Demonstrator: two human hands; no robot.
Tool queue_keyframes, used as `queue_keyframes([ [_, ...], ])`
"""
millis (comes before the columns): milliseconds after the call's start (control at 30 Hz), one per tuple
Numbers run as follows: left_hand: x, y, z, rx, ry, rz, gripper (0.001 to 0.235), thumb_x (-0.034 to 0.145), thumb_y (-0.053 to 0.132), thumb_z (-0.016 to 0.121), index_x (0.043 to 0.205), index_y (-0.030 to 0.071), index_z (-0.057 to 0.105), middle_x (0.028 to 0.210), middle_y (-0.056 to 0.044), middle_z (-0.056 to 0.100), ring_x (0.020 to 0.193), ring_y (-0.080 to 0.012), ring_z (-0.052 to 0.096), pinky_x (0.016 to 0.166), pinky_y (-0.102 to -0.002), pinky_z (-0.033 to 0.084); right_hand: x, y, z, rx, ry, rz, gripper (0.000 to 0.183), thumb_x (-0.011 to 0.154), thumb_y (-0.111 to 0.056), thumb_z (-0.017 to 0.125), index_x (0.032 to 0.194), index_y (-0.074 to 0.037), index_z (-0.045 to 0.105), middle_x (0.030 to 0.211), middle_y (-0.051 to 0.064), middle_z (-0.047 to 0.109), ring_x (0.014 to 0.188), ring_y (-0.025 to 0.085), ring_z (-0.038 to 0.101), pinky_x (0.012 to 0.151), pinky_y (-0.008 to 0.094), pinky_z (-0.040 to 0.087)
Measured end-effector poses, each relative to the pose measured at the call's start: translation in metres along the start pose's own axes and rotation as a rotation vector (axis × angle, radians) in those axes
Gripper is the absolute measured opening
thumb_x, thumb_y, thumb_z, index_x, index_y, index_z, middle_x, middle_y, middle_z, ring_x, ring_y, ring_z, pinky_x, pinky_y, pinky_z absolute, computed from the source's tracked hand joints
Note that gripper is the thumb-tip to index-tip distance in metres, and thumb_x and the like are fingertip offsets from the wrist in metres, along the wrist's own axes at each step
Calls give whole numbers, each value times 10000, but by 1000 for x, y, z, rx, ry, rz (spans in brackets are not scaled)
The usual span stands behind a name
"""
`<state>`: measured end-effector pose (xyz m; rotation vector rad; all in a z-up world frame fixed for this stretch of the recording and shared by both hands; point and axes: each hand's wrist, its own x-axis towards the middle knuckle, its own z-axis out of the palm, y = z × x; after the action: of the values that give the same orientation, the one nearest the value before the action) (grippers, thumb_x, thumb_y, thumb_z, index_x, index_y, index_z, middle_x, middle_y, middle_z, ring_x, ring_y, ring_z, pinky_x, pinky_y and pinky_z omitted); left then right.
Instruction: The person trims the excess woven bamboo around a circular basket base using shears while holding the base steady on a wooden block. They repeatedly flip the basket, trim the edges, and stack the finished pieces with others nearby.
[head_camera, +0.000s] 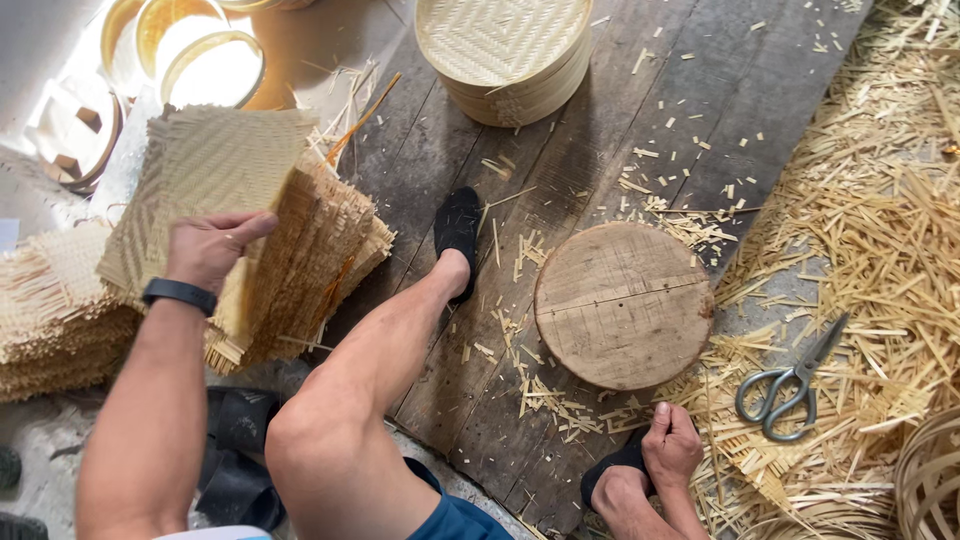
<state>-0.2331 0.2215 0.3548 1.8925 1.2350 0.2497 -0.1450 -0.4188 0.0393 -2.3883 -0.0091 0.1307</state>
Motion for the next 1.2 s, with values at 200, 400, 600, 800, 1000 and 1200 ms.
queue_keyframes([
  [200,-11,-38,35,302,128,94,448,854,319,874,1167,19,758,1145,-199,749,993,-265,694,890,-413,568,-2,7,1,25,-10,2,284,1073,-336,581,989,-90,693,823,148,674,739,340,661,663,442,512],
  [400,-20,-50,59,712,35,139,572,700,414,921,1078,15,762,1280,-244,676,1133,-367,663,1010,-454,521,-2,8,2,27,-13,-7,281,1077,-334,592,986,-89,693,830,146,677,735,337,662,667,438,516],
  [600,-2,-77,41,492,67,355,331,750,298,863,995,78,823,1146,-267,701,1018,-323,696,902,-408,535,-2,6,1,14,-19,-26,281,1081,-322,596,977,-79,692,827,157,674,728,343,658,661,440,511],
  [800,-3,-31,-23,863,638,691,186,1022,-1,548,871,108,531,797,-28,555,764,-138,543,682,-326,501,-4,11,-1,61,-30,-51,274,1090,-295,590,984,-64,692,798,163,655,704,325,646,668,424,510],
  [1000,-83,95,-15,689,498,1155,126,1067,-69,495,1166,10,494,1249,-145,655,1023,-266,707,883,-326,598,10,6,-6,270,-120,131,355,1102,-311,515,1028,-35,726,743,93,663,663,228,624,630,368,495],
  [1200,-153,98,212,389,-450,1508,66,974,-6,512,984,-17,577,1280,-291,640,1247,-388,649,1142,-496,496,71,-34,-59,1069,-203,534,416,1043,-342,421,1165,-36,675,956,89,680,809,191,640,707,323,504],
])
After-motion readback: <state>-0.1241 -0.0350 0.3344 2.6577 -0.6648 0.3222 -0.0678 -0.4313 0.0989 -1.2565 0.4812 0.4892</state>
